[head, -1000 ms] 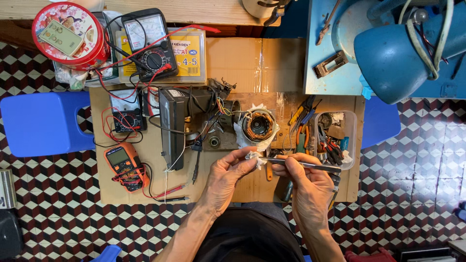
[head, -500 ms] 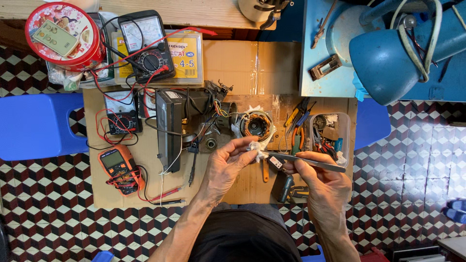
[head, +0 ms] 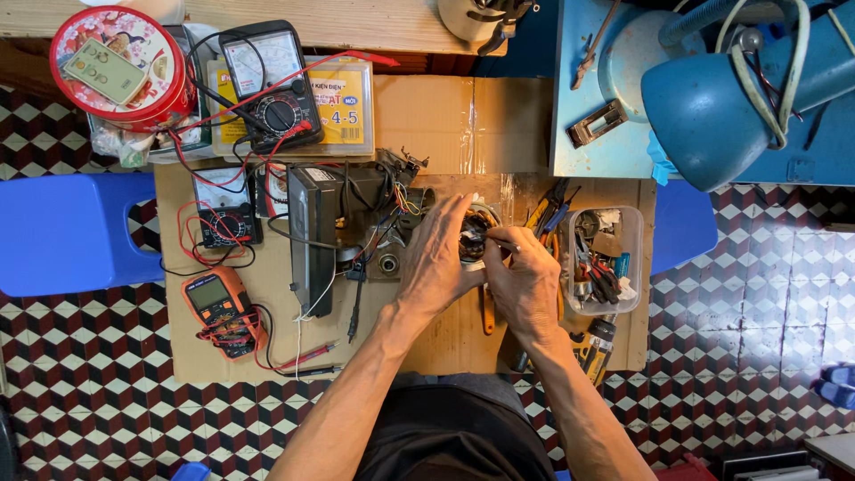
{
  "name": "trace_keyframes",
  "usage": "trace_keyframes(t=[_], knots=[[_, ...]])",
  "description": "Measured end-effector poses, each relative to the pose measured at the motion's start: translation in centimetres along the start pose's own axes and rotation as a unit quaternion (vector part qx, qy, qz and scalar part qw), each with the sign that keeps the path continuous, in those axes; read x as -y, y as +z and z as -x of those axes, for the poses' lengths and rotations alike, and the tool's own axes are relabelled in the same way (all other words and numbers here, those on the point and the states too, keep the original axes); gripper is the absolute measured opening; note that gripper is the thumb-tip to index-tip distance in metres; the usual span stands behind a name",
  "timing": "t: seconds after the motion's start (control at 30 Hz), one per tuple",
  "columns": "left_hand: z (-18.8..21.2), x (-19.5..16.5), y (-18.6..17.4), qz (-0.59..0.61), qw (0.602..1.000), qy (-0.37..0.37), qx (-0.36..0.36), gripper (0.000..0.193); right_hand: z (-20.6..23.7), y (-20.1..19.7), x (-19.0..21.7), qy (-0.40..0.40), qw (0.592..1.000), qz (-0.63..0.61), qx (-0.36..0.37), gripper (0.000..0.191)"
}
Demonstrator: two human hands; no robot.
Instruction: The person cleans a small cylindrical metal part with a white cloth, then uses a screwdriver to adjust the interior of a motor stator. They repeatedly handle the cylindrical part, inspecting it and placing it into the stator before removing it again.
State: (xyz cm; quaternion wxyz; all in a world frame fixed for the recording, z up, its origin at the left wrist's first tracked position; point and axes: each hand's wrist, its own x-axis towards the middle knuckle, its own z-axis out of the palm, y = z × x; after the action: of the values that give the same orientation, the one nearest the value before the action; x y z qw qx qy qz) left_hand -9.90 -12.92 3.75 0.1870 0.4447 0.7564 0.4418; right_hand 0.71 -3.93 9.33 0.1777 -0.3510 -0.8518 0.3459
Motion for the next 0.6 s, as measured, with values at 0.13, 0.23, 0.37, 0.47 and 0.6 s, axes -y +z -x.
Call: trace_keyframes(t=[0.13, 0.23, 0.37, 0.47, 0.6], knots=[[0.2, 1.0, 0.5, 0.016, 1.000, -0.001, -0.007, 0.099, 0.8, 0.4, -0.4, -0.006, 1.000, 0.004, -0.028, 0.010], [0.1, 1.0, 0.4, 0.045, 0.999, -0.020, 0.017, 0.100, 1.2, 0.5, -0.8, -0.006, 0.998, -0.021, -0.050, 0.011], [0.0, 0.7, 0.2, 0.049, 0.998, -0.024, 0.027, 0.103, 1.6, 1.3, -1.5, 0.064, 0.988, -0.115, -0.084, 0.012], [0.0, 0.5, 0.1, 0.057, 0.998, -0.021, 0.025, 0.103, 2.2, 2.4, -2.1, 0.122, 0.961, -0.224, -0.106, 0.013], [0.0, 0.3, -0.2, 0.069, 0.997, -0.020, 0.030, 0.105, 2.4, 3.6, -2.3, 0.195, 0.911, -0.349, -0.103, 0.015]])
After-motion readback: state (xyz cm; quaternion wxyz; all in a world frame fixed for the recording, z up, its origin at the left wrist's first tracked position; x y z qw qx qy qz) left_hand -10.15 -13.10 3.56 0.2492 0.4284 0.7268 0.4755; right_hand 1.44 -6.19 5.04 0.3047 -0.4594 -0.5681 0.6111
